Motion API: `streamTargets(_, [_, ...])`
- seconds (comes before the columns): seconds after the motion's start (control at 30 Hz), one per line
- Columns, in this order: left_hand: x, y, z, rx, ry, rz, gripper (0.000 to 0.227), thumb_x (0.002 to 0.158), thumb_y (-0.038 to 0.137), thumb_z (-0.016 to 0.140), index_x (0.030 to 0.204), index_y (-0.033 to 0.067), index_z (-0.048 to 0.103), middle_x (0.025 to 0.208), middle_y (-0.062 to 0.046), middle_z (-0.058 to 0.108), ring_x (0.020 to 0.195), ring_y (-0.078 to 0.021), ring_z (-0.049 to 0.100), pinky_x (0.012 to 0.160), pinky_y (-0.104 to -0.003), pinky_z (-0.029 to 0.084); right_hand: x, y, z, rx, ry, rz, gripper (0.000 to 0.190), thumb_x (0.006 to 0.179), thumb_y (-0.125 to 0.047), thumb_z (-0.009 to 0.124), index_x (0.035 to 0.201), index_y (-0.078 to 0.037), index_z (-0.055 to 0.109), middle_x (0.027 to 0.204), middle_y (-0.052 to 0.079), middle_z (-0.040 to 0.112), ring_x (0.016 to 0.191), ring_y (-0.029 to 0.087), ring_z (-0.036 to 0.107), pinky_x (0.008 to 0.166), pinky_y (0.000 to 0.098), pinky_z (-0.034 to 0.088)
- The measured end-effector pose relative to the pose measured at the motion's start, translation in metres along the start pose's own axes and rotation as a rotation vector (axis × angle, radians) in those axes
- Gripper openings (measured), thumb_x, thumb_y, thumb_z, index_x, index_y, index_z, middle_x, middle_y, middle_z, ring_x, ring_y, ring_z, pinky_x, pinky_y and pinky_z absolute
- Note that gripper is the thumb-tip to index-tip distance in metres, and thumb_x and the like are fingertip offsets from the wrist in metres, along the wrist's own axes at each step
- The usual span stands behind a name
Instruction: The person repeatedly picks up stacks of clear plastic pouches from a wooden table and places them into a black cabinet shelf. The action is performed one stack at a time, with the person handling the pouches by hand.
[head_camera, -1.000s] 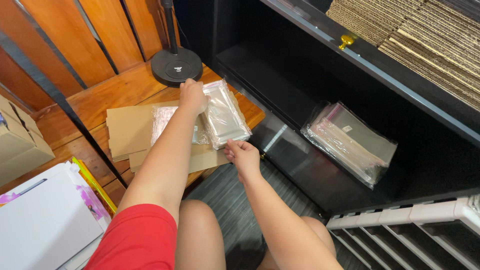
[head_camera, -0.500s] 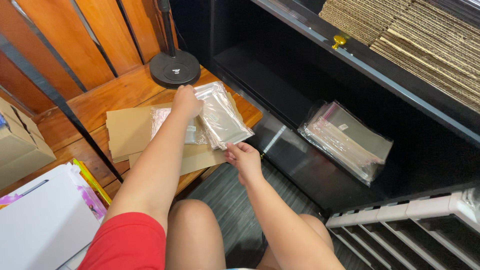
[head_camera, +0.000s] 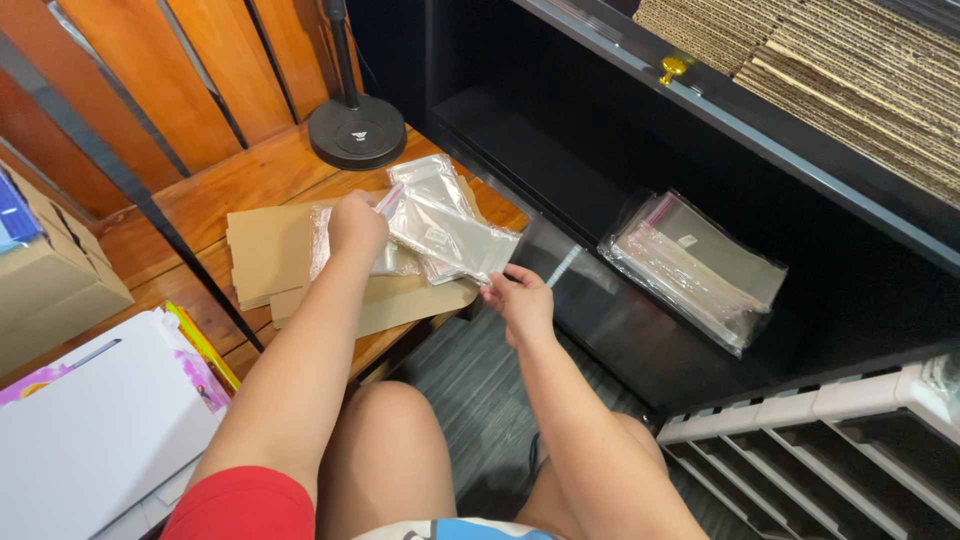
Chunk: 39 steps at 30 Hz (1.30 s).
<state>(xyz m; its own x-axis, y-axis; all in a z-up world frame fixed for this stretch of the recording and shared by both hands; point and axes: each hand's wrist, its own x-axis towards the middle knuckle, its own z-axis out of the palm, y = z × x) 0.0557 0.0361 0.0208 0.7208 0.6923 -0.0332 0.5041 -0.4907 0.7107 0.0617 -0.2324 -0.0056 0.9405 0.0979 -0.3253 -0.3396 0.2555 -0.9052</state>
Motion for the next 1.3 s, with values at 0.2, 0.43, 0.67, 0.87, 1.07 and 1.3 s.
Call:
streamTargets(0.2, [-0.019, -0.032, 0.001, -0.095, 0.079, -0.033, 0.031, 0.086, 0.018, 0.075, 0.117, 0.0148, 0.075, 0.099, -0.008, 0.076, 0.111, -0.0309, 0.072, 0.095, -0.044, 0.058, 0.02, 0.008, -0.009, -0.081, 0.038, -0.065, 0.032, 0.093, -0.002, 0.074, 0.122, 0.006, 0.065, 0.088, 0.016, 0.074, 0.074, 0.02, 0.077, 0.07, 0.026, 0.067])
streamTargets(0.43, [-0.056, -0.037, -0.007, -0.456, 0.01, -0.11, 0.039, 0.094, 0.005, 0.067, 0.132, 0.0, 0.066, 0.105, -0.025, 0.071, 0.074, -0.0257, 0.076, 0.062, -0.032, 0.064, 0.019, -0.001, -0.008, -0.15, 0.066, -0.116, 0.027, 0.091, -0.003, 0.075, 0.116, 0.004, 0.07, 0.084, 0.014, 0.075, 0.069, 0.017, 0.075, 0.063, 0.0232, 0.066])
streamTargets(0.67, [-0.062, -0.046, -0.002, -0.593, 0.028, -0.091, 0.041, 0.094, 0.0, 0.068, 0.134, -0.0066, 0.062, 0.109, -0.032, 0.069, 0.086, -0.0315, 0.076, 0.071, -0.034, 0.066, 0.027, -0.003, -0.007, -0.194, 0.058, -0.128, 0.027, 0.088, -0.001, 0.076, 0.114, 0.004, 0.073, 0.087, 0.017, 0.076, 0.071, 0.017, 0.075, 0.065, 0.0231, 0.066])
streamTargets(0.87, [-0.053, -0.061, 0.011, -0.636, 0.064, -0.052, 0.04, 0.094, -0.002, 0.068, 0.134, -0.0052, 0.063, 0.107, -0.03, 0.07, 0.079, -0.0266, 0.076, 0.067, -0.031, 0.065, 0.04, 0.002, -0.008, -0.177, 0.048, -0.145, 0.026, 0.085, 0.001, 0.075, 0.111, 0.003, 0.074, 0.087, 0.016, 0.076, 0.071, 0.017, 0.075, 0.067, 0.024, 0.065])
streamTargets(1.07, [-0.051, -0.06, 0.021, -0.747, 0.06, 0.049, 0.042, 0.096, -0.006, 0.065, 0.137, -0.0076, 0.059, 0.11, -0.035, 0.066, 0.083, -0.0301, 0.074, 0.071, -0.036, 0.065, 0.053, 0.011, -0.019, -0.103, 0.038, -0.181, 0.026, 0.086, 0.004, 0.071, 0.111, 0.004, 0.072, 0.086, 0.014, 0.074, 0.071, 0.017, 0.073, 0.068, 0.0237, 0.065])
streamTargets(1.3, [-0.067, 0.014, 0.015, -0.817, -0.009, 0.111, 0.038, 0.098, 0.0, 0.068, 0.134, -0.0054, 0.061, 0.112, -0.027, 0.069, 0.085, -0.0195, 0.074, 0.076, -0.03, 0.066, 0.051, -0.027, -0.06, -0.015, 0.11, -0.215, 0.03, 0.077, 0.006, 0.074, 0.107, 0.002, 0.074, 0.079, 0.012, 0.074, 0.065, 0.016, 0.073, 0.065, 0.0259, 0.066])
